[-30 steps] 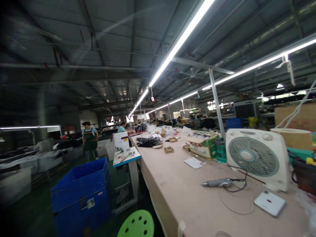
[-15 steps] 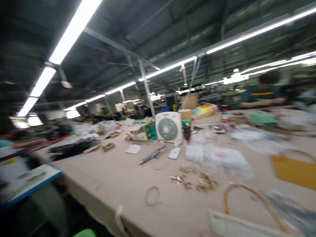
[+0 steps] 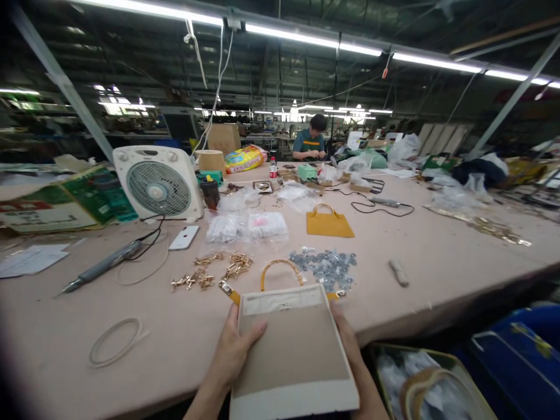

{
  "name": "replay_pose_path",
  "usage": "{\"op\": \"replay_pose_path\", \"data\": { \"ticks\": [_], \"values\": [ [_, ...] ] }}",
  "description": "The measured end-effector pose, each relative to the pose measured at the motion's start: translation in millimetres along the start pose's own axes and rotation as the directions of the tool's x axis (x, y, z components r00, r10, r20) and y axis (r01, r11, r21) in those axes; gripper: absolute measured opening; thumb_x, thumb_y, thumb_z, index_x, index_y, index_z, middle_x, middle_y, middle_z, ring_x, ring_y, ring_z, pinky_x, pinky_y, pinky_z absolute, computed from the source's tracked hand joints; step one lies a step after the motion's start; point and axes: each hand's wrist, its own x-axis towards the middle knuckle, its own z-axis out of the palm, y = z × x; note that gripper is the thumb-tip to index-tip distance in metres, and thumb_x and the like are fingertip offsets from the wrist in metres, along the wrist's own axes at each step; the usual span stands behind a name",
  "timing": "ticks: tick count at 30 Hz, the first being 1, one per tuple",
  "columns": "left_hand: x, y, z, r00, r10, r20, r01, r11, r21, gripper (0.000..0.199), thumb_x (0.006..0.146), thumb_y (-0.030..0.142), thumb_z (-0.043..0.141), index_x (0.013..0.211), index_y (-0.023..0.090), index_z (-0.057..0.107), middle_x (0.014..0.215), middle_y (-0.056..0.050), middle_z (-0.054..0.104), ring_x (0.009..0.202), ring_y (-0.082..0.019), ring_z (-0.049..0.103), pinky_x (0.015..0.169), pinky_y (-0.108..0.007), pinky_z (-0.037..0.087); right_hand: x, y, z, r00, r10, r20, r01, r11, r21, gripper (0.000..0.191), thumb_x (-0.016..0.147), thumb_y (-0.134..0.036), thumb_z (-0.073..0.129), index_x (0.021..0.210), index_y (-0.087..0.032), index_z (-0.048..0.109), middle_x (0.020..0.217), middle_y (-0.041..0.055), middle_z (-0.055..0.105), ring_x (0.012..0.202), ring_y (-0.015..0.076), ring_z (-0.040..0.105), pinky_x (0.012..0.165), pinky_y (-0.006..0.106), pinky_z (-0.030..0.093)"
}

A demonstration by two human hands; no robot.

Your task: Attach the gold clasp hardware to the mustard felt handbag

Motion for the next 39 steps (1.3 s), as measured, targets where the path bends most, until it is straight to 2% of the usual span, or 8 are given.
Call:
{"op": "replay_pose_path", "data": {
  "ticks": [7,13,18,22,26,29,33,39],
  "values": [
    [25.9,-22.7,-12.9,0.989,0.098,-0.114,-0.067,0.967,0.247,0.054,0.083,0.042,0.073,0.127,0.020,0.051,0.122,-0.012,0.072,0.114,-0.032,0.069,0.102,-0.045,0.054,35.6,15.3,10.5,0.998,-0.034,0.050,0.033,0.999,0.033,0.083,0.077,-0.056,0.088,0.144,-0.024,0.049,0.140,0.0140,0.064,0.128,0.0322,0.063,0.112,0.047,0.051],
    [27.7,-16.1,-6.5,0.957,0.130,-0.258,0.021,0.860,0.509,0.052,0.081,0.037,0.071,0.126,0.021,0.049,0.120,-0.013,0.070,0.115,-0.034,0.067,0.100,-0.047,0.052,39.8,32.7,23.9,0.984,-0.175,0.013,0.174,0.963,-0.205,0.088,0.090,-0.048,0.075,0.160,-0.025,0.027,0.144,0.0172,0.058,0.123,0.0308,0.065,0.105,0.051,0.057],
    [30.3,-21.9,-15.2,0.886,0.363,-0.287,-0.016,0.644,0.765,0.086,0.080,0.043,0.079,0.150,0.021,0.033,0.145,-0.019,0.054,0.136,-0.039,0.052,0.111,-0.058,0.046,36.0,38.9,26.8,0.918,-0.392,-0.059,0.311,0.803,-0.508,0.084,0.095,-0.048,0.066,0.164,-0.025,0.024,0.157,0.0181,0.043,0.137,0.0364,0.052,0.109,0.061,0.051],
    [31.0,-31.8,-20.2,0.782,0.595,-0.187,-0.101,0.417,0.903,0.106,0.080,0.047,0.083,0.160,0.017,0.020,0.162,-0.023,0.034,0.150,-0.044,0.031,0.122,-0.065,0.032,32.9,37.1,28.1,0.851,-0.524,-0.048,0.353,0.637,-0.685,0.079,0.099,-0.047,0.061,0.164,-0.021,0.025,0.160,0.0185,0.035,0.150,0.0386,0.032,0.122,0.067,0.034],
    [26.1,-32.8,-17.1,0.700,0.713,-0.046,-0.203,0.261,0.944,0.094,0.086,0.039,0.080,0.159,0.016,0.026,0.164,-0.022,0.030,0.153,-0.041,0.026,0.125,-0.063,0.029,27.3,30.8,31.9,0.812,-0.582,-0.036,0.378,0.573,-0.728,0.077,0.101,-0.047,0.060,0.165,-0.022,0.024,0.162,0.0174,0.033,0.151,0.0374,0.031,0.123,0.066,0.033],
    [26.7,-29.5,-15.1,0.724,0.671,0.158,-0.356,0.167,0.919,0.060,0.094,0.023,0.068,0.149,0.022,0.044,0.158,-0.014,0.045,0.153,-0.035,0.030,0.125,-0.058,0.033,22.8,26.8,34.7,0.771,-0.636,0.038,0.440,0.488,-0.754,0.064,0.104,-0.038,0.056,0.162,-0.027,0.032,0.160,0.0134,0.038,0.149,0.0362,0.035,0.122,0.066,0.033],
    [42.3,-19.7,-12.5,0.773,0.524,0.356,-0.508,0.177,0.843,0.038,0.098,0.015,0.056,0.135,0.021,0.060,0.143,-0.010,0.061,0.143,-0.031,0.044,0.120,-0.053,0.042,18.1,24.3,41.5,0.717,-0.641,0.273,0.592,0.353,-0.724,0.051,0.106,-0.019,0.046,0.155,-0.032,0.045,0.149,0.0074,0.055,0.146,0.0316,0.042,0.121,0.063,0.037],
    [72.7,0.5,-5.6,0.822,0.337,0.458,-0.553,0.282,0.784,0.021,0.099,0.020,0.059,0.113,0.021,0.075,0.120,-0.007,0.072,0.114,-0.027,0.062,0.104,-0.046,0.052,11.9,21.8,60.8,0.712,-0.546,0.440,0.683,0.398,-0.612,0.040,0.102,-0.024,0.059,0.142,-0.026,0.059,0.140,0.0102,0.062,0.133,0.0323,0.054,0.113,0.059,0.050]
  ]
}}
